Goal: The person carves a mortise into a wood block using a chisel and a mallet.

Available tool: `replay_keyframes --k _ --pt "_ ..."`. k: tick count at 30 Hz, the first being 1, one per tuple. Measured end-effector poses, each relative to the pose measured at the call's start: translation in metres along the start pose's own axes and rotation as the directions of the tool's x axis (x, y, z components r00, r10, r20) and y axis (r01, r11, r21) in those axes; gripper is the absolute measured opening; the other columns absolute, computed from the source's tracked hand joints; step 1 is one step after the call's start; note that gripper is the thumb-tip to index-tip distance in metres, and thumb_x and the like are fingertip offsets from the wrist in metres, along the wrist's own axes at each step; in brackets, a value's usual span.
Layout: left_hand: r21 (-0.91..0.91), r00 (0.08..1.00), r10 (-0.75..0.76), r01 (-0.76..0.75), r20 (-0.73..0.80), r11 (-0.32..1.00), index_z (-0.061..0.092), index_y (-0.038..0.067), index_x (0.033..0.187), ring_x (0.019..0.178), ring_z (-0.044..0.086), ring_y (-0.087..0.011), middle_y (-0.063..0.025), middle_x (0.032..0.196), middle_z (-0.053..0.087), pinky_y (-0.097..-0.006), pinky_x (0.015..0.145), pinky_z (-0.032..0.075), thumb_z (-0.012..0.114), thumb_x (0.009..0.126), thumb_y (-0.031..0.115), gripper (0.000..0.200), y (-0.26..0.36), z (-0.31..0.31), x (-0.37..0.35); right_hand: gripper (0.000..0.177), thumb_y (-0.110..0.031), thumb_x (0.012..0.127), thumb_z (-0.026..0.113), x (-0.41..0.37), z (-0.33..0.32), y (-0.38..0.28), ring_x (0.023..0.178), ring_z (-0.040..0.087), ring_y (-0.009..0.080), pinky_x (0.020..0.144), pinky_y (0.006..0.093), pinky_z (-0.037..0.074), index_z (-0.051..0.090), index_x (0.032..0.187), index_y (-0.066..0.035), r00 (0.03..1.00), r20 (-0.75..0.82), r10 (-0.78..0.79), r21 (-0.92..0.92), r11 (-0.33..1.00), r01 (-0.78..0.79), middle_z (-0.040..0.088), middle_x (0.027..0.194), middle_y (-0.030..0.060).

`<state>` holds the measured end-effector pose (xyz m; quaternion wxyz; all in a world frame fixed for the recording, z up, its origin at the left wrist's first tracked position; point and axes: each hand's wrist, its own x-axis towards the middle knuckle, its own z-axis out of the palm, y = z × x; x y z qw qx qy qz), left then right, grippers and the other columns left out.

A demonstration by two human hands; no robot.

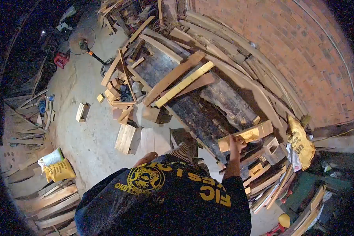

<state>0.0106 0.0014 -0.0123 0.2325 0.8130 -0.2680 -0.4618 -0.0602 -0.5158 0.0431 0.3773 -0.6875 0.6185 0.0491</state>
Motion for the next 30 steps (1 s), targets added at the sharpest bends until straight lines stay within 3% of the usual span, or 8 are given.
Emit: replay_keyframes --k 6,9,11,12,13,15,22,30 --pt "0.267 0.985 0.163 -0.143 -0.053 0.953 0.062 0.005 0.093 0.095 0.056 -0.0343 -0.0160 0.096 0.061 -0.0386 0.082 0.047 0.050 0.080 0.023 0.025 -0.056 -0.007 0.053 0.105 -0.044 0.068 0.071 -0.002 0.013 -0.015 0.107 0.042 0.0371 0.087 0.0415 0.043 0.005 0.135 0.002 0.987 -0.150 -0.051 -0.235 0.972 0.014 0.015 0.133 0.0277" --pt "-0.277 0.982 -0.161 0.127 -0.101 0.952 0.061 0.003 0.094 0.095 0.055 -0.0370 -0.0208 0.101 0.059 -0.0420 0.083 0.045 0.045 0.082 0.027 0.031 -0.041 -0.042 0.064 0.100 -0.027 0.067 0.076 0.023 0.028 0.018 0.095 0.045 0.0314 0.082 0.0432 0.046 0.006 0.135 -0.003 0.990 -0.141 -0.016 0.421 0.904 0.075 0.020 0.134 0.0225" --pt "0.142 0.975 -0.016 0.049 -0.222 0.989 0.061 0.002 0.094 0.093 0.056 -0.0380 -0.0217 0.097 0.060 -0.0435 0.082 0.045 0.044 0.082 0.025 0.031 -0.081 -0.047 0.095 0.099 -0.029 0.067 0.075 0.018 0.034 0.010 0.099 0.045 0.0335 0.081 0.0455 0.046 0.007 0.133 -0.002 0.998 -0.032 0.060 0.939 0.343 0.010 0.022 0.133 0.0223" --pt "0.124 0.958 -0.048 0.086 -0.282 0.989 0.061 0.002 0.093 0.093 0.056 -0.0383 -0.0221 0.097 0.060 -0.0440 0.082 0.045 0.044 0.082 0.024 0.031 -0.075 -0.062 0.103 0.099 -0.029 0.067 0.075 0.023 0.039 0.011 0.099 0.045 0.0335 0.081 0.0455 0.046 0.007 0.133 -0.002 0.998 -0.039 0.056 0.939 0.343 0.017 0.022 0.133 0.0223" --pt "0.096 0.938 -0.092 0.131 -0.334 0.987 0.061 0.002 0.093 0.093 0.056 -0.0384 -0.0224 0.097 0.060 -0.0442 0.082 0.045 0.043 0.082 0.024 0.031 -0.063 -0.076 0.109 0.102 -0.036 0.066 0.074 0.026 0.045 0.012 0.105 0.042 0.0372 0.081 0.0457 0.045 0.006 0.134 -0.002 0.965 -0.242 0.102 0.478 0.878 0.028 0.019 0.134 0.0252" --pt "0.381 0.883 0.072 0.124 -0.463 0.916 0.058 0.001 0.086 0.078 0.057 -0.0301 -0.0156 0.086 0.058 -0.0380 0.071 0.049 0.045 0.077 0.010 0.019 -0.058 -0.085 0.116 0.114 -0.056 0.061 0.070 0.012 0.055 0.004 0.119 0.030 0.0478 0.085 0.0463 0.044 0.002 0.135 -0.003 0.907 -0.419 -0.026 -0.290 0.951 -0.107 0.003 0.136 0.0348" --pt "-0.138 0.876 -0.186 0.138 -0.446 0.981 0.061 0.002 0.093 0.090 0.057 -0.0403 -0.0250 0.094 0.060 -0.0442 0.080 0.046 0.049 0.080 0.023 0.029 0.040 -0.105 0.108 0.133 -0.040 0.042 0.087 -0.029 0.036 -0.039 0.123 0.026 0.0417 0.095 0.0468 0.039 -0.004 0.137 -0.017 0.943 -0.238 0.233 -0.163 0.947 -0.275 -0.013 0.142 0.0232" --pt "-0.072 0.992 -0.114 0.110 -0.056 0.991 0.063 0.001 0.090 0.095 0.057 -0.0341 -0.0209 0.104 0.059 -0.0410 0.084 0.045 0.050 0.079 0.027 0.031 0.042 -0.041 0.106 0.116 -0.029 0.050 0.084 -0.039 0.003 -0.008 0.115 0.037 0.0363 0.093 0.0445 0.039 0.006 0.136 -0.021 0.924 -0.317 0.214 0.021 0.976 -0.219 0.032 0.126 0.0196"
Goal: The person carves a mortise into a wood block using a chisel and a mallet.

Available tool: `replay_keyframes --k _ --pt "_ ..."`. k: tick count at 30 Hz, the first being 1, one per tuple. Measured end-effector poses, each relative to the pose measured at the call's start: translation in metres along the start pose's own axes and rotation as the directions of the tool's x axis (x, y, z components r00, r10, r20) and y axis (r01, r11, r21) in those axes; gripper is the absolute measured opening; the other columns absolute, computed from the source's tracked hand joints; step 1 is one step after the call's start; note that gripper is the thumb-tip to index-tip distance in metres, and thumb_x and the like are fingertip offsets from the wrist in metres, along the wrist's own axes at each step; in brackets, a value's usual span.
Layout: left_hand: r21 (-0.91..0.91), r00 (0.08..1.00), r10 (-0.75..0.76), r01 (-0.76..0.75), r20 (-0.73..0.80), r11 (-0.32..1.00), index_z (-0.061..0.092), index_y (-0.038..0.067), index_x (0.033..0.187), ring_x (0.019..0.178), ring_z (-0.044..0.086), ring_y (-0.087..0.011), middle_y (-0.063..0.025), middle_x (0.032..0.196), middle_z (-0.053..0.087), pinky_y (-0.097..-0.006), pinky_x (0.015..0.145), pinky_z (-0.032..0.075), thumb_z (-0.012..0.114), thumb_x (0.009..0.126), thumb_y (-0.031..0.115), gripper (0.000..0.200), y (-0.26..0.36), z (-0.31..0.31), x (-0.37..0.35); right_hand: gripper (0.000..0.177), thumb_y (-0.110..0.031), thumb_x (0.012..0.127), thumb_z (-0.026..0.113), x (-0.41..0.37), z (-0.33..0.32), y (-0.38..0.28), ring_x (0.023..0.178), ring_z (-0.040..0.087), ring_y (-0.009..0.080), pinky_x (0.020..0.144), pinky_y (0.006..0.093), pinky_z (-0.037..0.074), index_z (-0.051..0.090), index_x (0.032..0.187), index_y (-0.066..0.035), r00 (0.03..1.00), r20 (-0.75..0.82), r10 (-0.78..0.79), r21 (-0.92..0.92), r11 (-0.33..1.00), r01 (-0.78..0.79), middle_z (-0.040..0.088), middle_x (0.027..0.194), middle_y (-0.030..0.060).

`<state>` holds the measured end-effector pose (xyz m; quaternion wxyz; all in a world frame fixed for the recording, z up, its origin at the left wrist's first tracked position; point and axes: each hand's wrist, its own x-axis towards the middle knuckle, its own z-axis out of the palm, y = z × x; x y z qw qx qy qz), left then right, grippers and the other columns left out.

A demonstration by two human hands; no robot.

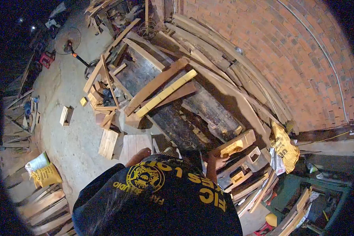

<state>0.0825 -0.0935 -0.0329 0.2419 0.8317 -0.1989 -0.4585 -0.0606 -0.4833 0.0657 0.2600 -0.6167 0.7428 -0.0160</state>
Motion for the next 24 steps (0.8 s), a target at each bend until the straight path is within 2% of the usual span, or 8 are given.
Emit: replay_keyframes --k 2,4,6,9,14,16,18,24 --pt "-0.093 0.999 0.012 -0.015 -0.038 0.996 0.064 0.001 0.087 0.095 0.057 -0.0320 -0.0199 0.107 0.058 -0.0402 0.085 0.044 0.051 0.079 0.028 0.030 0.024 -0.012 -0.027 0.105 -0.025 0.053 0.083 -0.016 -0.024 -0.003 0.106 0.046 0.0320 0.086 0.0423 0.044 0.018 0.134 -0.016 0.981 -0.134 -0.143 0.010 0.989 0.146 0.043 0.117 0.0184" --pt "-0.012 0.998 -0.010 0.009 -0.066 1.000 0.063 0.001 0.092 0.097 0.056 -0.0335 -0.0205 0.106 0.058 -0.0398 0.087 0.043 0.049 0.079 0.025 0.031 0.029 -0.015 -0.035 0.083 -0.015 0.060 0.078 -0.047 -0.071 -0.023 0.089 0.054 0.0248 0.074 0.0376 0.047 0.033 0.129 -0.010 0.912 0.192 -0.363 0.799 0.597 0.070 0.053 0.102 0.0151" --pt "-0.114 0.978 -0.165 0.151 -0.126 0.982 0.062 0.001 0.097 0.100 0.055 -0.0352 -0.0219 0.106 0.058 -0.0398 0.088 0.043 0.047 0.079 0.023 0.032 0.005 0.000 -0.019 0.064 -0.005 0.069 0.071 -0.037 -0.072 -0.015 0.077 0.055 0.0175 0.063 0.0305 0.047 0.042 0.125 -0.007 0.915 0.115 -0.387 0.766 0.621 0.167 0.057 0.090 0.0101" --pt "0.115 0.986 0.105 -0.091 -0.126 0.989 0.060 0.001 0.101 0.102 0.054 -0.0360 -0.0226 0.106 0.058 -0.0402 0.088 0.043 0.045 0.080 0.022 0.034 -0.066 0.032 0.022 0.052 -0.005 0.078 0.061 0.030 -0.038 0.040 0.072 0.055 0.0151 0.051 0.0255 0.045 0.041 0.126 -0.006 0.814 -0.073 -0.576 0.901 0.311 0.301 0.058 0.088 0.0077" --pt "-0.162 0.979 -0.123 0.096 -0.164 0.982 0.061 0.004 0.103 0.101 0.054 -0.0360 -0.0219 0.107 0.058 -0.0394 0.089 0.042 0.045 0.080 0.023 0.034 0.003 -0.006 -0.012 0.043 -0.018 0.085 0.052 -0.008 -0.101 0.026 0.083 0.055 0.0172 0.071 0.0280 0.043 0.041 0.124 -0.003 0.879 -0.021 -0.476 0.933 0.306 0.188 0.057 0.092 0.0078" --pt "-0.123 0.983 -0.100 0.081 -0.155 0.989 0.061 0.005 0.103 0.101 0.054 -0.0359 -0.0212 0.106 0.058 -0.0392 0.089 0.042 0.044 0.080 0.023 0.033 0.015 -0.011 -0.018 0.053 -0.021 0.084 0.051 -0.011 -0.116 0.028 0.106 0.048 0.0241 0.090 0.0313 0.037 0.036 0.130 0.002 0.803 0.043 -0.595 0.972 0.209 0.103 0.046 0.123 0.0154" --pt "-0.084 0.987 -0.080 0.069 -0.141 0.994 0.062 0.006 0.103 0.101 0.054 -0.0357 -0.0204 0.106 0.059 -0.0389 0.089 0.042 0.044 0.080 0.023 0.033 0.017 -0.008 -0.021 0.058 -0.028 0.083 0.053 -0.008 -0.122 0.033 0.111 0.047 0.0280 0.090 0.0403 0.040 0.034 0.132 -0.003 0.739 0.198 -0.644 0.928 -0.119 -0.352 0.040 0.129 0.0149" --pt "0.060 0.999 0.035 -0.033 -0.033 0.998 0.061 0.007 0.105 0.105 0.052 -0.0329 -0.0177 0.113 0.056 -0.0365 0.093 0.039 0.041 0.082 0.023 0.034 0.001 0.001 -0.018 0.066 -0.028 0.081 0.056 -0.037 -0.136 0.012 0.112 0.046 0.0289 0.086 0.0400 0.046 0.026 0.135 -0.007 0.518 0.352 -0.779 0.518 -0.299 -0.801 0.031 0.135 0.0130"
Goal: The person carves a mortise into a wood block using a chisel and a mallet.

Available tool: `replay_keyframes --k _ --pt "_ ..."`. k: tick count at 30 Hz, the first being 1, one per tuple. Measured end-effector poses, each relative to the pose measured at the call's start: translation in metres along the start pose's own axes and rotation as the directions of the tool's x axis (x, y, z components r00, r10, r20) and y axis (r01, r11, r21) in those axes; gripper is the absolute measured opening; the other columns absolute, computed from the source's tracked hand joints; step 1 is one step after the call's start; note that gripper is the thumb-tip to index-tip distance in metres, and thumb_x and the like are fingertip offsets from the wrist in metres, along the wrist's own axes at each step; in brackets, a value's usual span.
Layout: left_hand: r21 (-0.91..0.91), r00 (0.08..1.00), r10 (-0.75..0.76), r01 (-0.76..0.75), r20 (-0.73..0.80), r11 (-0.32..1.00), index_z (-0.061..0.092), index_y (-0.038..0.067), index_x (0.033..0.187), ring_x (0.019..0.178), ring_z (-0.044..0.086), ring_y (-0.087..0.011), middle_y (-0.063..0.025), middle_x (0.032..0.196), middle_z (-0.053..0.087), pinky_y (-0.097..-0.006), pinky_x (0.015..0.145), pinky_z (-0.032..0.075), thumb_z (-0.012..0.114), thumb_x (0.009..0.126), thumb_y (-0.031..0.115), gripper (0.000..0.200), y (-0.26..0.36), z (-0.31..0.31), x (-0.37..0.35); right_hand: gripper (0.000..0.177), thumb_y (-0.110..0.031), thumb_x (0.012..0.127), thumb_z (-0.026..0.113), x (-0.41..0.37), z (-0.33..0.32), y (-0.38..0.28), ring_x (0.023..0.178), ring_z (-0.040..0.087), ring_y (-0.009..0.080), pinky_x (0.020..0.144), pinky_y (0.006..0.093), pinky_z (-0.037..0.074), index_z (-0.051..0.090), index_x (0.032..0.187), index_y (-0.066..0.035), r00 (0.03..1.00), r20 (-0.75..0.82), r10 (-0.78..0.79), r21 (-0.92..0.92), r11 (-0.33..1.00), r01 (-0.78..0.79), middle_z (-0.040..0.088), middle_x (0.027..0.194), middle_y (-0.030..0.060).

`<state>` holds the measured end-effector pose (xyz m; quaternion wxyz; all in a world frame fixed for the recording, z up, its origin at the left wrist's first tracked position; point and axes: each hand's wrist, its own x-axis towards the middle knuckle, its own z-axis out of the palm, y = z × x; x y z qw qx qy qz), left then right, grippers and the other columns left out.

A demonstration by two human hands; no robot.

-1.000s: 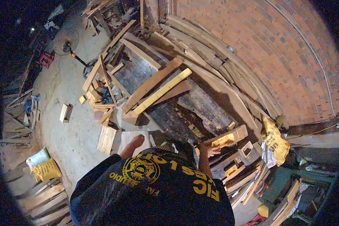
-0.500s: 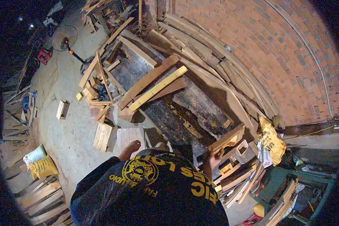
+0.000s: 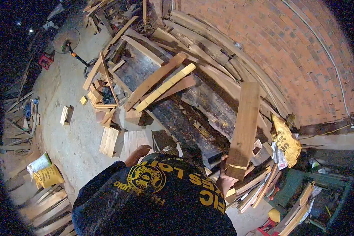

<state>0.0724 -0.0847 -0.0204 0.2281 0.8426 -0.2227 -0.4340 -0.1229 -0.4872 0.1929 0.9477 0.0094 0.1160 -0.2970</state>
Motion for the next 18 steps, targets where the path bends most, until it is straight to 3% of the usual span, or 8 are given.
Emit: replay_keyframes --k 4,5,6,8,10,13,15,18 --pt "0.116 0.996 0.084 -0.083 0.004 0.990 0.062 0.007 0.102 0.105 0.052 -0.0326 -0.0175 0.112 0.057 -0.0364 0.093 0.040 0.040 0.082 0.022 0.033 -0.018 0.004 0.005 0.073 -0.027 0.079 0.059 0.010 0.021 0.022 0.112 0.046 0.0296 0.083 0.0397 0.051 0.020 0.138 -0.010 0.970 0.149 0.194 0.427 0.872 -0.240 0.024 0.140 0.0114" --pt "0.025 0.998 0.063 -0.062 -0.028 0.998 0.063 0.007 0.100 0.103 0.053 -0.0329 -0.0175 0.109 0.058 -0.0368 0.092 0.040 0.041 0.082 0.022 0.032 -0.019 0.002 0.003 0.079 -0.019 0.076 0.062 0.015 0.020 0.027 0.113 0.046 0.0311 0.073 0.0373 0.057 0.016 0.139 -0.011 0.969 0.128 0.209 0.497 0.832 -0.245 0.016 0.142 0.0137" --pt "-0.067 0.998 0.039 -0.042 -0.055 0.997 0.063 0.007 0.098 0.102 0.054 -0.0332 -0.0174 0.106 0.059 -0.0373 0.091 0.041 0.042 0.082 0.022 0.031 -0.030 0.007 0.004 0.067 -0.021 0.077 0.061 0.017 0.013 0.022 0.106 0.050 0.0281 0.061 0.0260 0.058 0.029 0.135 -0.014 0.964 -0.028 0.266 0.569 0.797 -0.204 0.020 0.139 0.0188" --pt "0.016 0.998 0.058 -0.057 -0.031 0.998 0.064 0.007 0.098 0.100 0.055 -0.0335 -0.0183 0.103 0.060 -0.0378 0.090 0.042 0.043 0.081 0.021 0.030 -0.049 0.017 0.015 0.076 -0.012 0.075 0.058 0.024 -0.022 0.022 0.094 0.053 0.0224 0.049 0.0242 0.054 0.016 0.138 -0.009 0.955 -0.012 0.297 0.726 0.659 -0.196 0.019 0.137 0.0197" --pt "0.111 0.992 0.122 -0.117 -0.035 0.987 0.064 0.007 0.099 0.099 0.056 -0.0340 -0.0191 0.103 0.060 -0.0381 0.089 0.042 0.043 0.080 0.020 0.030 -0.060 0.023 0.020 0.070 -0.011 0.076 0.054 0.013 -0.026 0.020 0.086 0.050 0.0212 0.043 0.0214 0.051 0.019 0.136 -0.006 0.970 -0.074 0.231 0.700 0.705 -0.114 0.022 0.132 0.0231" --pt "0.036 0.999 0.006 -0.005 -0.035 0.999 0.064 0.008 0.098 0.098 0.056 -0.0346 -0.0194 0.103 0.060 -0.0388 0.089 0.042 0.042 0.081 0.019 0.030 -0.036 0.008 0.004 0.064 -0.027 0.077 0.060 0.010 -0.021 0.015 0.092 0.047 0.0261 0.042 0.0208 0.046 0.032 0.132 -0.016 0.968 0.013 0.250 0.398 0.887 -0.234 0.025 0.129 0.0261" --pt "0.025 1.000 -0.013 0.013 -0.004 1.000 0.064 0.008 0.098 0.097 0.056 -0.0348 -0.0194 0.102 0.060 -0.0391 0.089 0.042 0.042 0.081 0.019 0.030 -0.024 0.000 -0.003 0.060 -0.028 0.078 0.059 0.001 0.000 0.021 0.084 0.051 0.0254 0.047 0.0233 0.047 0.034 0.131 -0.016 0.988 -0.061 0.140 0.016 0.990 -0.139 0.040 0.119 0.0195" --pt "0.073 1.000 0.012 -0.014 0.027 0.997 0.064 0.008 0.096 0.095 0.057 -0.0349 -0.0191 0.099 0.061 -0.0398 0.087 0.044 0.043 0.080 0.019 0.029 -0.016 -0.006 -0.006 0.056 -0.022 0.078 0.058 -0.007 -0.007 0.026 0.087 0.051 0.0225 0.060 0.0297 0.050 0.038 0.128 -0.007 0.971 -0.230 -0.060 -0.649 0.753 -0.107 0.050 0.111 0.0107"
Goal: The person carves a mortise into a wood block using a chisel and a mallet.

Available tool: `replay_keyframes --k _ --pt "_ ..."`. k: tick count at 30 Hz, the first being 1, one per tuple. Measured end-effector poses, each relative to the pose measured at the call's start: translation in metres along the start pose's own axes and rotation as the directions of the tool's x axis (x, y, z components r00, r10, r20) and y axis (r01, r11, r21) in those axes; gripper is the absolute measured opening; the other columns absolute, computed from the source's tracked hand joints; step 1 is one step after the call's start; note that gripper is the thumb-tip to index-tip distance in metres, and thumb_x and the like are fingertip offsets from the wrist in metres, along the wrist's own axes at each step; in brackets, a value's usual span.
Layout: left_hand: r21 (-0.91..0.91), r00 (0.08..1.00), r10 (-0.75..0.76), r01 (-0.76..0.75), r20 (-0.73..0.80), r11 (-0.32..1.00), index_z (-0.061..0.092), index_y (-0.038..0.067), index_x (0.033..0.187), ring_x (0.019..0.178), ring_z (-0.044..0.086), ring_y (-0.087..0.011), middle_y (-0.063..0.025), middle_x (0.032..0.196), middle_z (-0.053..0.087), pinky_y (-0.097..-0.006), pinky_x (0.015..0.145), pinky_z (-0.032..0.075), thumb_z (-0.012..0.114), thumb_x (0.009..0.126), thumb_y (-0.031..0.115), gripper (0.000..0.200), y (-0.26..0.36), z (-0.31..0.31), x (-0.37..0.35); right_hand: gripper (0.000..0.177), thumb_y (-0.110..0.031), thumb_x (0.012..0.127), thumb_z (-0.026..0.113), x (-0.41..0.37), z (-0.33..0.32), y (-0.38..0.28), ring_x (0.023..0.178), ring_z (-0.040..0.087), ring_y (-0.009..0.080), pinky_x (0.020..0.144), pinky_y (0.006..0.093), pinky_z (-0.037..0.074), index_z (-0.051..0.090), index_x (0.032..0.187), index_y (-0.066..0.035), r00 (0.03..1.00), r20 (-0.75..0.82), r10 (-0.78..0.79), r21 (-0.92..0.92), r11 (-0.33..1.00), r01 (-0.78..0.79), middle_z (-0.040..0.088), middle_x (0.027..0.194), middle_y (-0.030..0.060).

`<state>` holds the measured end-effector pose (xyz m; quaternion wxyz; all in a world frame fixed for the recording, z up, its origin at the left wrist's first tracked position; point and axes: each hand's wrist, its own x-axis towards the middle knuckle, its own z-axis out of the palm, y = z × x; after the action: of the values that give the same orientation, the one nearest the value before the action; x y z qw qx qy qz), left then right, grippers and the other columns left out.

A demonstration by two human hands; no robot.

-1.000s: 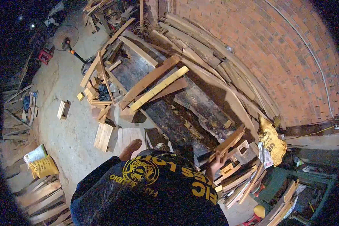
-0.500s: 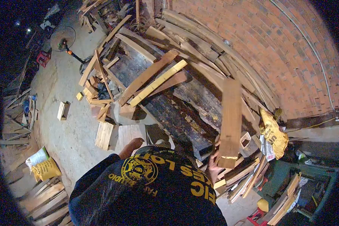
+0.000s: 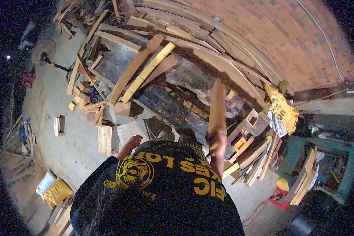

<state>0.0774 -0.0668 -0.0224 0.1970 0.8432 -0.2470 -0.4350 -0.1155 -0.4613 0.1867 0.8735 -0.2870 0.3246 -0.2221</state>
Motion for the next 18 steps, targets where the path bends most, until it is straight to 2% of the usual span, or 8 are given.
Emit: replay_keyframes --k 2,4,6,7,12,14,15,18 --pt "-0.046 0.998 0.005 -0.008 -0.069 0.999 0.065 0.005 0.091 0.097 0.057 -0.0305 -0.0172 0.098 0.062 -0.0368 0.085 0.046 0.045 0.079 0.015 0.025 -0.002 0.002 0.002 0.067 -0.014 0.070 0.070 0.011 0.033 0.014 0.081 0.059 0.0213 0.076 0.0297 0.049 0.040 0.128 -0.004 0.962 -0.007 -0.272 -0.595 0.775 0.214 0.060 0.089 0.0067" --pt "0.082 0.994 0.096 -0.092 -0.048 0.992 0.065 0.003 0.088 0.097 0.057 -0.0282 -0.0159 0.098 0.063 -0.0347 0.085 0.046 0.046 0.078 0.013 0.024 0.012 -0.009 -0.003 0.074 -0.024 0.059 0.078 0.040 -0.017 0.047 0.095 0.056 0.0289 0.085 0.0310 0.044 0.046 0.124 -0.010 0.920 0.205 -0.333 -0.904 0.297 0.308 0.050 0.115 0.0162" --pt "0.200 0.983 0.182 -0.175 -0.017 0.964 0.066 0.002 0.085 0.098 0.057 -0.0258 -0.0147 0.097 0.063 -0.0327 0.084 0.047 0.047 0.077 0.010 0.022 0.020 -0.013 -0.002 0.078 -0.027 0.054 0.082 0.042 -0.007 0.070 0.106 0.050 0.0315 0.090 0.0371 0.044 0.048 0.123 -0.011 0.948 -0.007 -0.319 -1.000 -0.012 -0.011 0.040 0.124 0.0250" --pt "0.247 0.976 0.219 -0.216 0.015 0.945 0.066 0.001 0.083 0.098 0.058 -0.0247 -0.0139 0.097 0.063 -0.0312 0.083 0.047 0.047 0.076 0.009 0.022 0.019 -0.013 0.001 0.088 -0.035 0.048 0.084 0.042 -0.015 0.079 0.114 0.042 0.0387 0.096 0.0375 0.039 0.046 0.124 -0.014 0.967 -0.036 -0.253 -0.998 -0.049 -0.050 0.026 0.131 0.0295" --pt "0.100 0.995 0.101 -0.098 -0.022 0.990 0.063 0.000 0.095 0.099 0.057 -0.0275 -0.0155 0.106 0.060 -0.0324 0.087 0.046 0.044 0.080 0.009 0.026 0.025 -0.012 0.004 0.092 -0.041 0.051 0.080 0.059 -0.066 0.120 0.116 0.037 0.0448 0.099 0.0387 0.036 0.037 0.129 -0.018 0.985 -0.109 -0.134 -0.994 0.034 -0.106 0.018 0.132 0.0330" --pt "-0.051 0.998 -0.063 0.064 0.028 0.997 0.061 0.000 0.100 0.100 0.056 -0.0286 -0.0164 0.112 0.057 -0.0340 0.088 0.045 0.042 0.081 0.011 0.029 0.040 -0.019 0.001 0.091 -0.043 0.051 0.079 0.069 -0.095 0.143 0.114 0.039 0.0432 0.095 0.0399 0.038 0.038 0.129 -0.019 0.988 -0.071 -0.140 -0.660 0.749 0.059 0.025 0.129 0.0331" --pt "0.070 0.999 -0.003 -0.001 0.053 0.998 0.061 0.000 0.100 0.100 0.056 -0.0290 -0.0162 0.113 0.056 -0.0341 0.088 0.045 0.042 0.082 0.012 0.029 0.034 -0.018 0.005 0.084 -0.044 0.056 0.077 0.049 -0.044 0.104 0.113 0.041 0.0413 0.091 0.0418 0.040 0.040 0.127 -0.018 0.987 -0.004 -0.162 -0.996 0.089 0.010 0.038 0.123 0.0265" --pt "0.444 0.964 0.157 -0.240 0.215 0.864 0.062 0.001 0.098 0.100 0.056 -0.0303 -0.0161 0.112 0.056 -0.0346 0.088 0.045 0.042 0.082 0.013 0.029 0.004 -0.009 0.023 0.066 -0.041 0.065 0.071 0.045 -0.035 0.096 0.114 0.040 0.0400 0.091 0.0438 0.039 0.046 0.122 -0.018 0.980 -0.179 -0.084 -0.984 -0.009 -0.180 0.044 0.120 0.0209"
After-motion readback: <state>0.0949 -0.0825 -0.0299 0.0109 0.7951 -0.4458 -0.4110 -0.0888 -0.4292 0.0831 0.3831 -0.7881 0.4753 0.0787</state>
